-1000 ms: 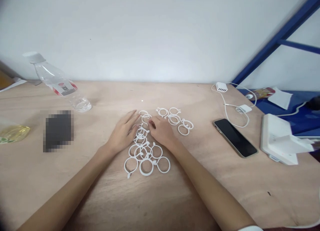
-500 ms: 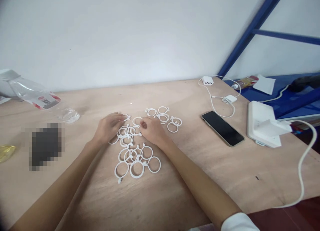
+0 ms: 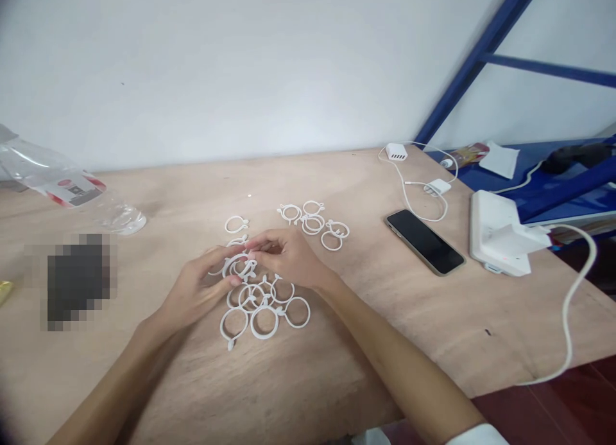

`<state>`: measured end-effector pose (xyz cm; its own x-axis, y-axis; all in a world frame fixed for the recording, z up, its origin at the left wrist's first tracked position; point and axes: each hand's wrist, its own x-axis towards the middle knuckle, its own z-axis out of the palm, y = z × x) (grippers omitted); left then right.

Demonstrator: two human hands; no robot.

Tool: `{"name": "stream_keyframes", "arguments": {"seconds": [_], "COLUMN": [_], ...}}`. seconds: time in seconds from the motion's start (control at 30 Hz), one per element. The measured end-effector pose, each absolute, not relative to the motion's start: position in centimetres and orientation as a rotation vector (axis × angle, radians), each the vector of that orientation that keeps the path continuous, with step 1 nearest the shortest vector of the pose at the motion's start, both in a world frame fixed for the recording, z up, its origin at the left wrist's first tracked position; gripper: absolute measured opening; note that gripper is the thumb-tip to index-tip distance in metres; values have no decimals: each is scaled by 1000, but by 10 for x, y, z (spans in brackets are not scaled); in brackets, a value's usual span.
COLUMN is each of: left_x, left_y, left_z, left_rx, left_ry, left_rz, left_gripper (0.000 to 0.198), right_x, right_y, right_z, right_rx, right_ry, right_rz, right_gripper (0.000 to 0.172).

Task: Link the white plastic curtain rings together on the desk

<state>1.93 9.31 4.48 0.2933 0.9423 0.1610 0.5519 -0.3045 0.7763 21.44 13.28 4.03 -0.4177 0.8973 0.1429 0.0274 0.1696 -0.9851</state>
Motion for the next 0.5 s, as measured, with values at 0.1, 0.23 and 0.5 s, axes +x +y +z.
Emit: {"name": "stream_keyframes", "arguments": {"seconds": [0.1, 0.23, 0.5], "left_x": [23, 27, 25], "left_y": [88, 83, 79], "left_z": [45, 50, 56], "left_rx": [1756, 1481, 1209], "left_ry": [1243, 1071, 1030], "left_rz": [832, 784, 809], "left_gripper": [45, 47, 51], "right_x": [214, 212, 210], "right_y": [131, 127, 124], "right_z": [42, 43, 43], "right_rx": [-906, -919, -931], "right_ry": [-1602, -1588, -1494], "right_rz": [1410, 1445, 1490], "right_gripper": [13, 14, 12]}}
